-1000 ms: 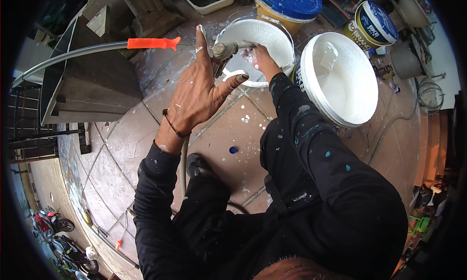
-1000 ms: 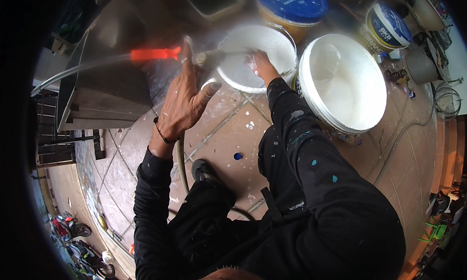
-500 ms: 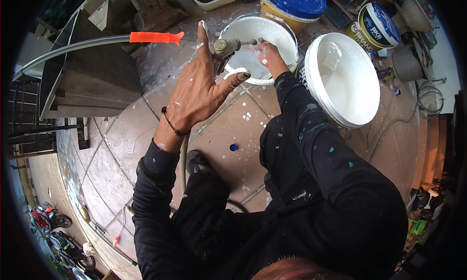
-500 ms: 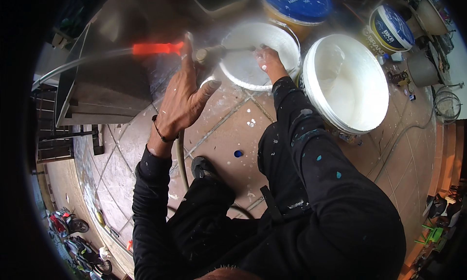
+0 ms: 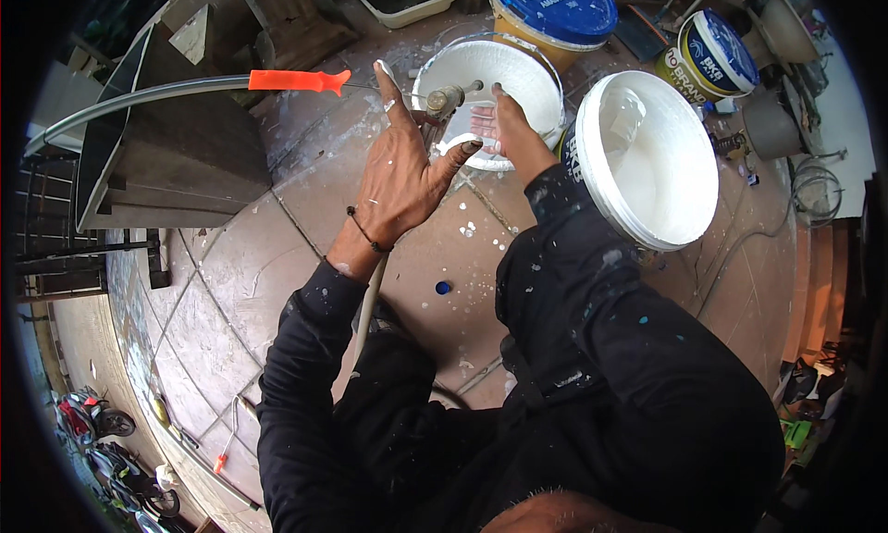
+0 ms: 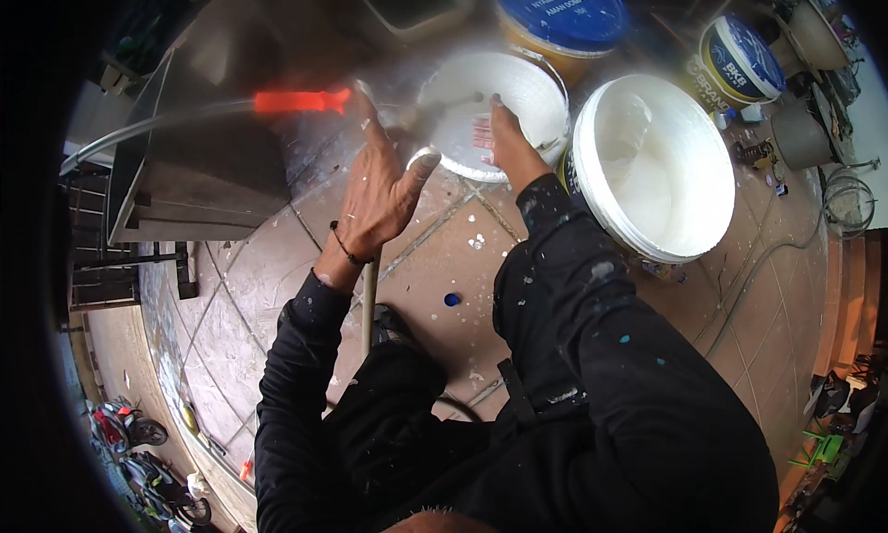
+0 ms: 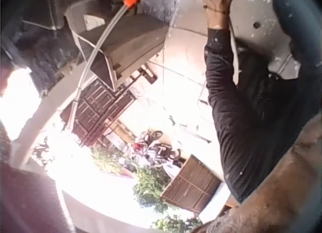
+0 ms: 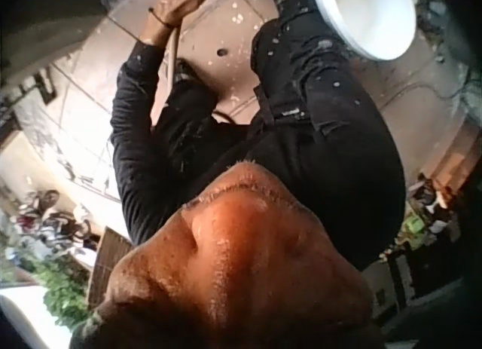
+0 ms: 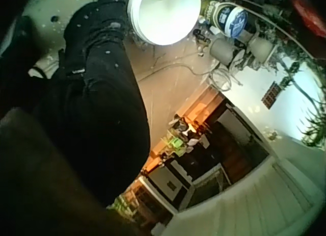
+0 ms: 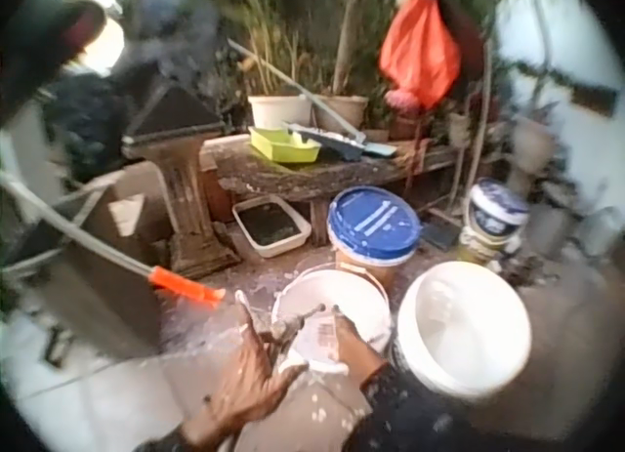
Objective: Mixing white paint in a bucket and then cleaning a spray gun assembly using a water hose.
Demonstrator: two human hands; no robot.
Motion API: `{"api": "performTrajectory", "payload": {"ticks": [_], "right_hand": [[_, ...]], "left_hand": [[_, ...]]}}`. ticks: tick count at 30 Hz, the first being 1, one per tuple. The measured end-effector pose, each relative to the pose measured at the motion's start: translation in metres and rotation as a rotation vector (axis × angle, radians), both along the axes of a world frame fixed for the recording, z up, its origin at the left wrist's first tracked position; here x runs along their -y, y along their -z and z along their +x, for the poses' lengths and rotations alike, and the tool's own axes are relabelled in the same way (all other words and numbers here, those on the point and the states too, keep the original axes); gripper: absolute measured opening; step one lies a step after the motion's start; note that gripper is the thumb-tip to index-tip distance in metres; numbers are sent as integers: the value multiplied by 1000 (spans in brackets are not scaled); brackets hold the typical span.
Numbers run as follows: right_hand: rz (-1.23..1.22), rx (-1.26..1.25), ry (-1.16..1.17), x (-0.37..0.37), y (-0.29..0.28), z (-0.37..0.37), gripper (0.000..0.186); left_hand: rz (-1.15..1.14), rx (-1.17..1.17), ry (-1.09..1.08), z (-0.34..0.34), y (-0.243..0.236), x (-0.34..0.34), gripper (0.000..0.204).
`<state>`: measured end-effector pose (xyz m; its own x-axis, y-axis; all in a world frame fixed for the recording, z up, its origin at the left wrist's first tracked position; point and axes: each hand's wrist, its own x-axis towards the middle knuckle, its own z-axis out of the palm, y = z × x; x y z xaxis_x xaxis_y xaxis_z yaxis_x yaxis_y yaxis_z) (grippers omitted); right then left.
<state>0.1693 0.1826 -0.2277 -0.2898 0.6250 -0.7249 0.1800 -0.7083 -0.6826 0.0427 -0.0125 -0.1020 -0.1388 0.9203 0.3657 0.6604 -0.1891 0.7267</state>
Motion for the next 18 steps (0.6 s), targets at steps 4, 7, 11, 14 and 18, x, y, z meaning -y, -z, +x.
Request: {"api": "performTrajectory", "payload": {"ticks": [4,7,11,14,18], "right_hand": [[100,-254,-50,64,-36,29,81],[108,-525,-24,94,-62,44,75],[315,-529,-45,110,-75,44,55],[490,-466,-74,116,-69,43,30],[562,-549,5,134,-67,38,32]], "left_hand": [[14,100,-25,9,15,-9,121],[-99,282,14,15,23,-12,114],[-259,563,74,16,31,-19,109],[-587,802,179,-6,33,-37,114],[-588,987,175,-56,37,-88,110]]}}
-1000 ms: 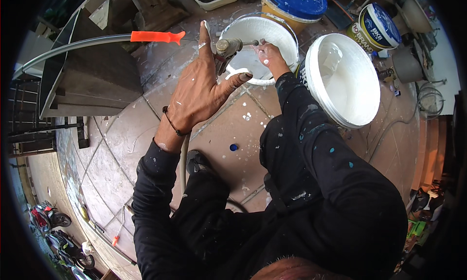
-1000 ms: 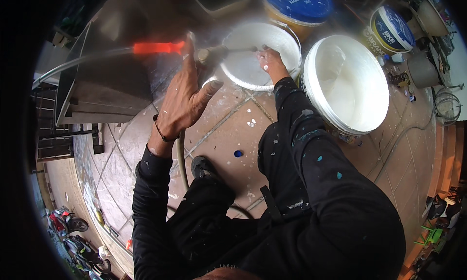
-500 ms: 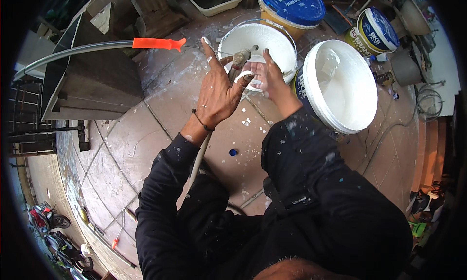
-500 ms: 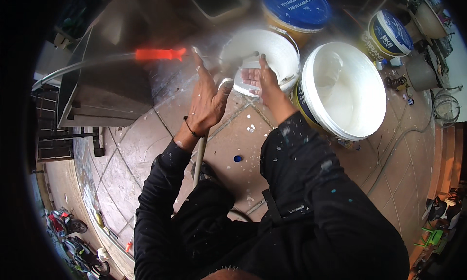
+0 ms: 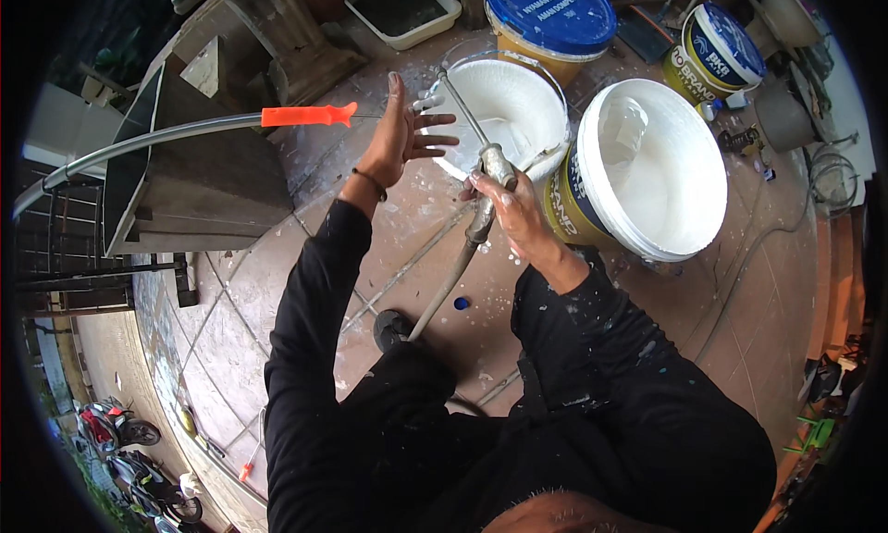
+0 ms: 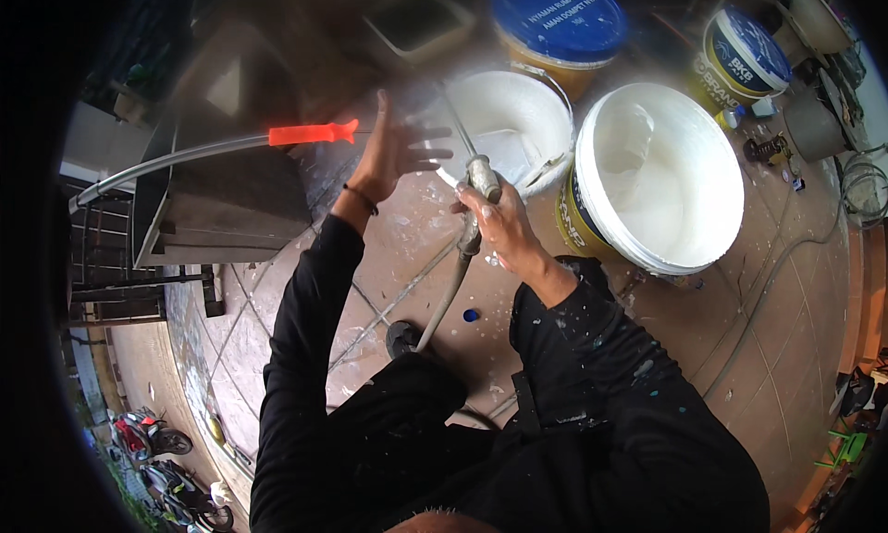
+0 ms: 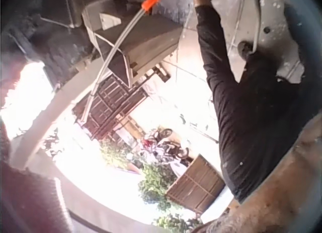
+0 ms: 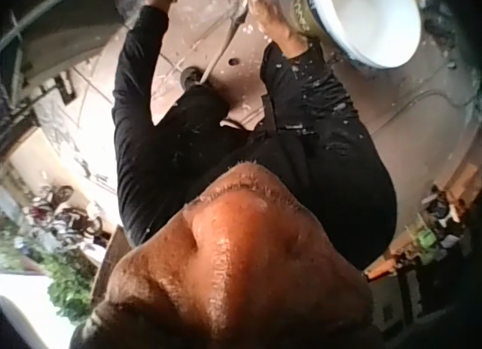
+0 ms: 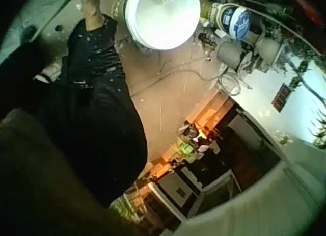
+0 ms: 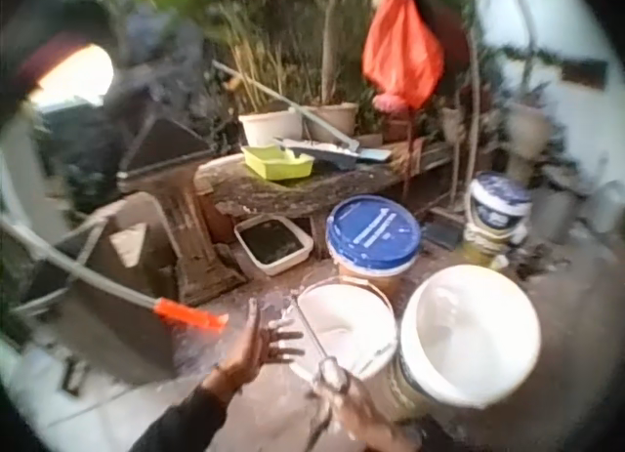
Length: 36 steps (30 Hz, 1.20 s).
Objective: Mixing white paint in a bucket and then cleaning a spray gun assembly using a water hose.
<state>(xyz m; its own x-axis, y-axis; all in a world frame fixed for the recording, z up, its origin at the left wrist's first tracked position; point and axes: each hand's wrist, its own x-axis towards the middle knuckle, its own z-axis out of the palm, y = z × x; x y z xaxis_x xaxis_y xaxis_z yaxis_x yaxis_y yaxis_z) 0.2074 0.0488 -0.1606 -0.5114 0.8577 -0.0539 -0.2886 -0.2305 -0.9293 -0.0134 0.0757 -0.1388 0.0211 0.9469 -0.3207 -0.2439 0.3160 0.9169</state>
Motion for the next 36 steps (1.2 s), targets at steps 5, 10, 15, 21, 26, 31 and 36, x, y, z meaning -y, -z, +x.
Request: {"api": "performTrajectory", "payload": {"ticks": [5,10,15,21,26,31,36], "right_hand": [[37,15,194,34,-23,6,20],[-184,180,230,49,-36,27,27],[-237,303,260,49,-33,34,28],[-255,322,253,46,-26,39,31],[-268,308,256,44,-20,40,30],[-268,305,228,43,-19,38,28],[-307,334,236,42,-20,38,26]], "left_hand": [[-122,88,-41,-11,45,-59,96],[-125,203,-236,25,105,-85,63],[-74,164,-214,38,119,-103,50],[-117,162,-184,41,130,-109,36],[-133,-93,-162,39,151,-120,23],[-159,26,-195,42,157,-115,23],[-135,-333,-28,41,151,-110,34]]}}
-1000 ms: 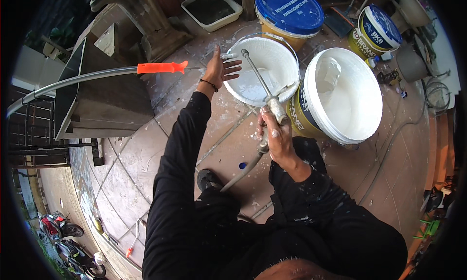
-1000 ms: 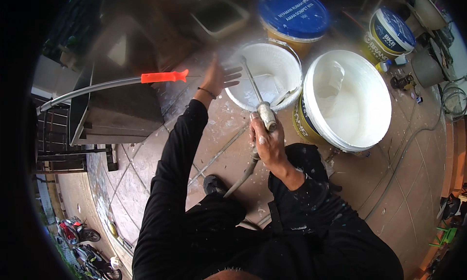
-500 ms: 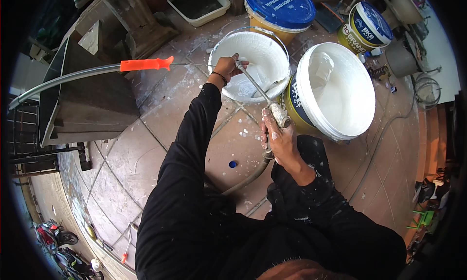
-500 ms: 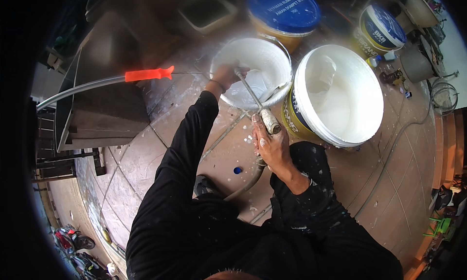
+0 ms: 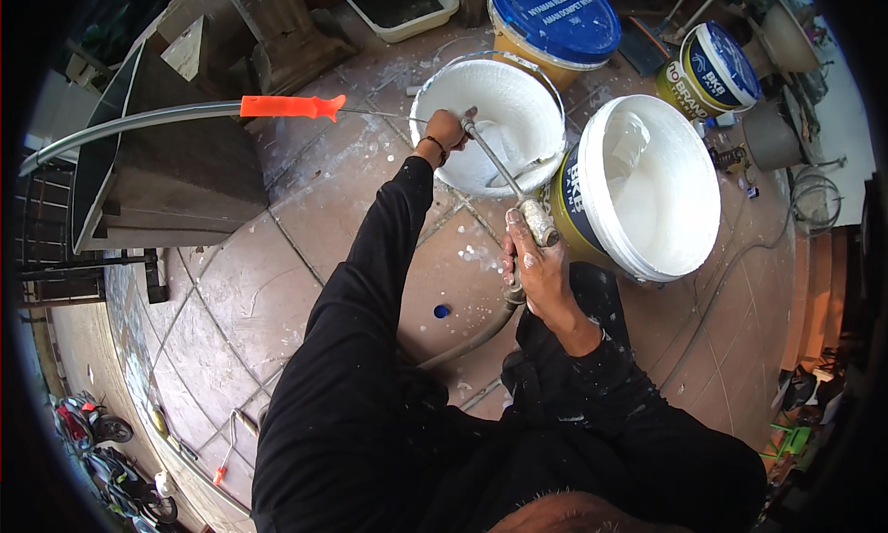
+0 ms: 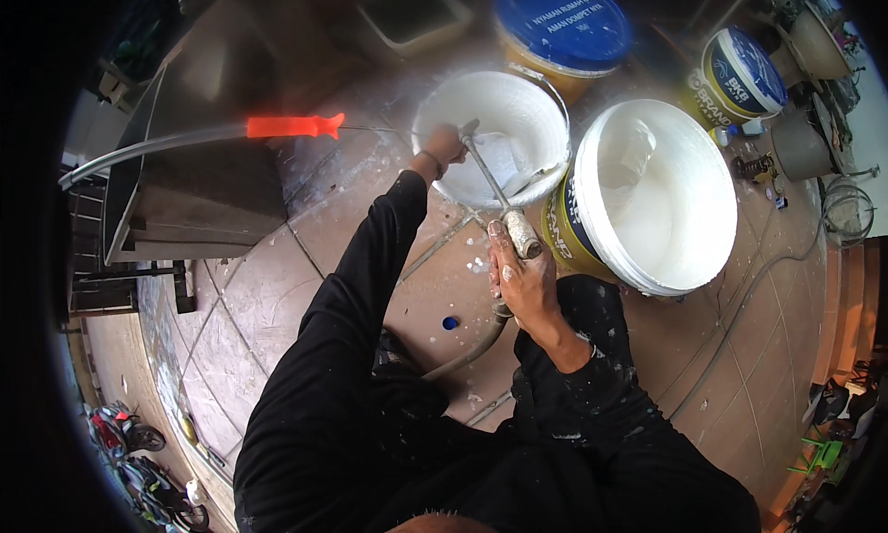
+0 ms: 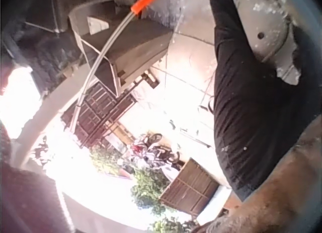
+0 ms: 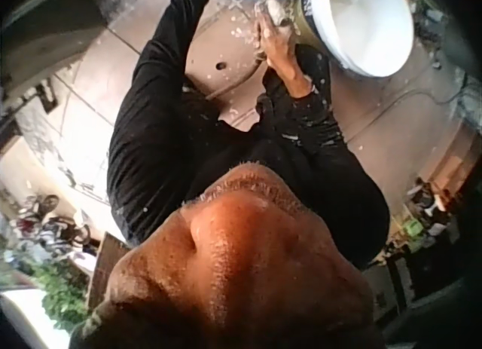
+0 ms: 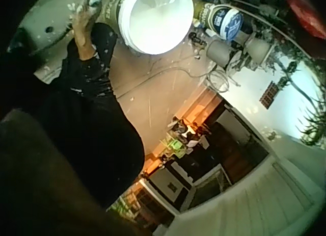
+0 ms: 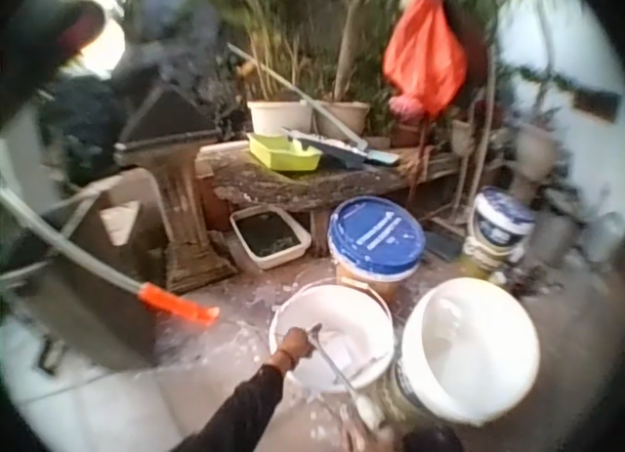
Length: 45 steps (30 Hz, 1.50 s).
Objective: Mixing white paint in a bucket and then cleaning a spray gun assembly using a water hose.
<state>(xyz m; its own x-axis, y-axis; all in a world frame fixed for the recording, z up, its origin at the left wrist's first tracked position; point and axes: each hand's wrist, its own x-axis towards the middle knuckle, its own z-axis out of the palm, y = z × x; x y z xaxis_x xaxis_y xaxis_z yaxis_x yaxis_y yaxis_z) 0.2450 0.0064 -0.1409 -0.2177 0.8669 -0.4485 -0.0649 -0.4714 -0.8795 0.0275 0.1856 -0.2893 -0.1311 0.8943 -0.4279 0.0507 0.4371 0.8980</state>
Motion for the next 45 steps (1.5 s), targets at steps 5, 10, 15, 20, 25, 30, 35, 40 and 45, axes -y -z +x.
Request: {"api": "performTrajectory", "payload": {"ticks": [5,10,15,20,25,30,35,40,45], "right_hand": [[-6,-5,-10,-1,0,3,26],[21,25,-29,-1,3,9,26],[37,18,-64,-1,8,12,27],[47,-12,-77,1,5,12,26],[63,-38,-81,2,1,11,25],[34,-20,-73,2,0,10,26],[64,-34,-86,2,-1,10,28],[60,0,-79,1,0,11,28],[73,35,-105,0,2,12,27]], "left_hand": [[-116,268,-134,-3,6,-2,31],[12,188,79,-5,26,-8,23],[-150,-45,34,-3,36,-10,21],[34,395,-3,3,26,-2,40],[-132,216,-109,5,5,-1,41],[-42,583,-214,13,9,0,48],[-178,378,-85,-3,17,-2,35],[-109,520,-135,5,14,0,28],[40,520,-51,13,19,2,30]]}}
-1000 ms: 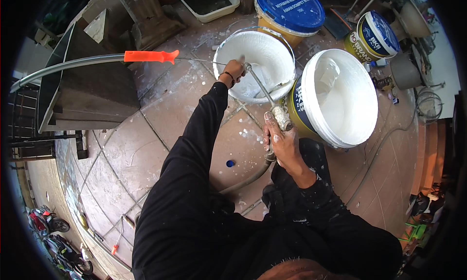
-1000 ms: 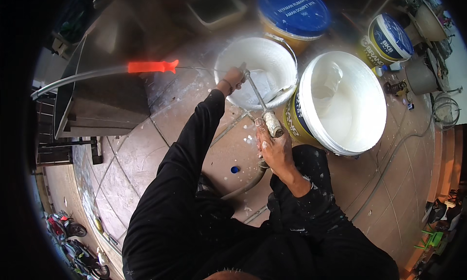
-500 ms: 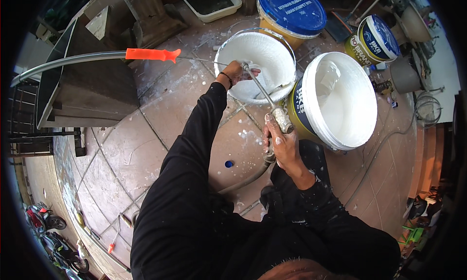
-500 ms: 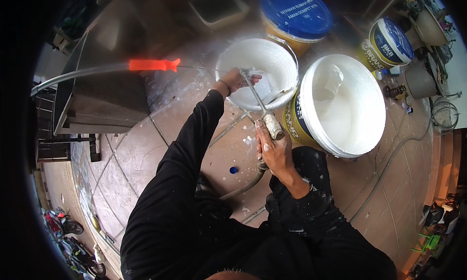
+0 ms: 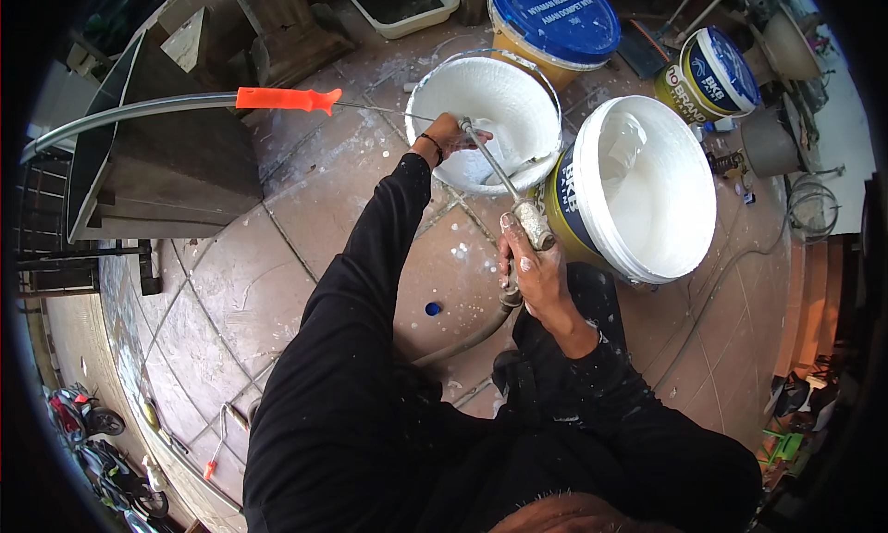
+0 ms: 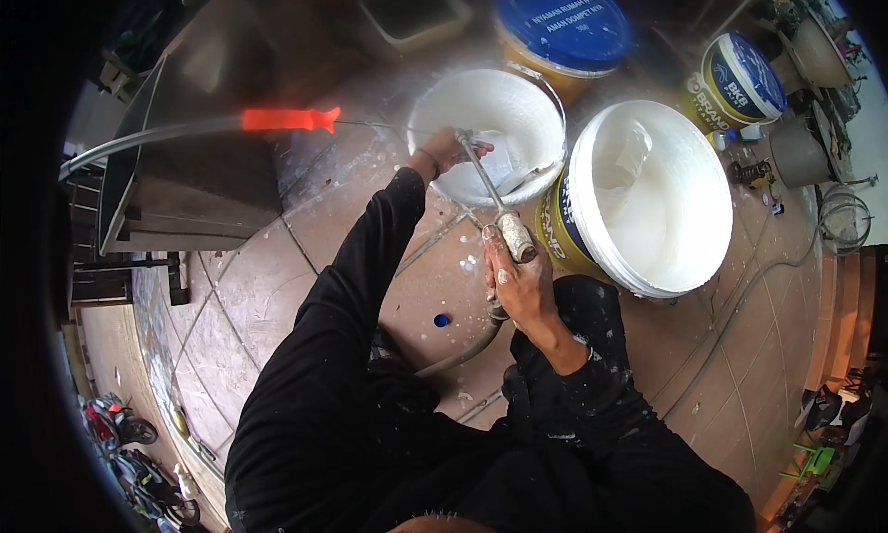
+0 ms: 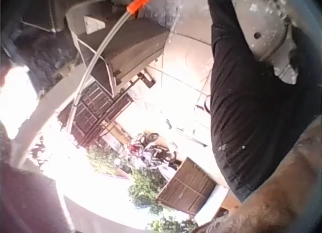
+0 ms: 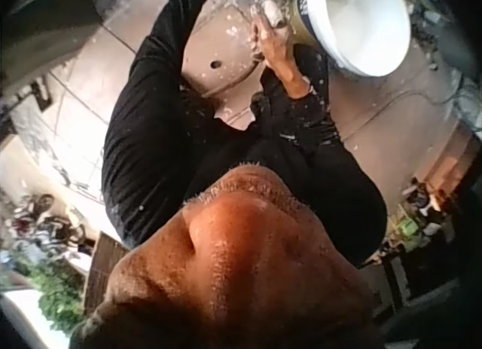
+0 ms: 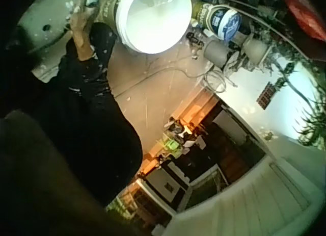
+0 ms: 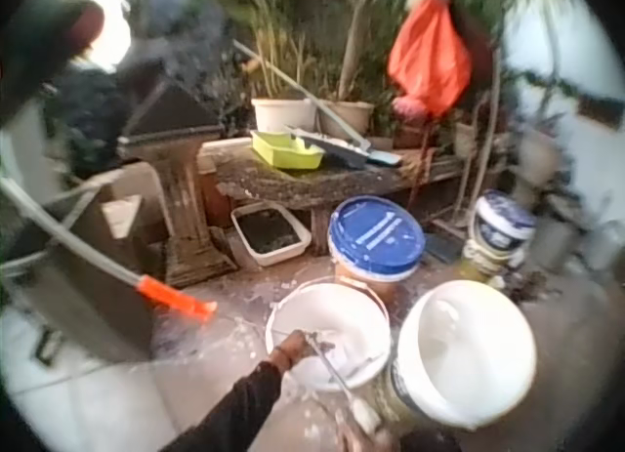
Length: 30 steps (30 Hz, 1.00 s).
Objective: Mixing white paint in a bucket and then cleaning a spray gun assembly using a water hose.
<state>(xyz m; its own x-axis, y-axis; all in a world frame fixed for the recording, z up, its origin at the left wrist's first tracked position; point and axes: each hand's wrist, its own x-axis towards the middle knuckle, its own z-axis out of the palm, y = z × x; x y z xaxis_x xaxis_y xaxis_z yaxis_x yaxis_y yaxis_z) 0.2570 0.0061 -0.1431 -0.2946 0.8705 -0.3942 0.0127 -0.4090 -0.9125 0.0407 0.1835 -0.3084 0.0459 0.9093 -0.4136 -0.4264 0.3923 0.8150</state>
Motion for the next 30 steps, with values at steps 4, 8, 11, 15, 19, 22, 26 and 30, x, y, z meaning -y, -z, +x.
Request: {"api": "performTrajectory", "payload": {"ticks": [4,8,11,15,19,22,26,30], "right_hand": [[16,28,-6,0,2,2,27],[20,35,-25,0,3,3,28],[24,35,-27,-1,4,4,28],[10,28,-16,0,5,5,27],[-2,28,1,-1,4,5,27],[0,25,12,-1,4,4,26],[7,7,6,-1,4,3,25],[14,60,-15,-2,4,2,25]], "left_hand": [[-125,-260,-37,-9,8,-5,32],[-129,-203,-11,-11,8,-7,37],[-81,30,65,-5,2,-3,30],[68,48,44,0,-9,4,25],[-63,-94,-128,1,-15,2,19],[-64,-181,-178,0,-13,-2,30],[1,117,-110,0,-9,-1,37],[-51,225,-134,4,-10,1,33]]}}
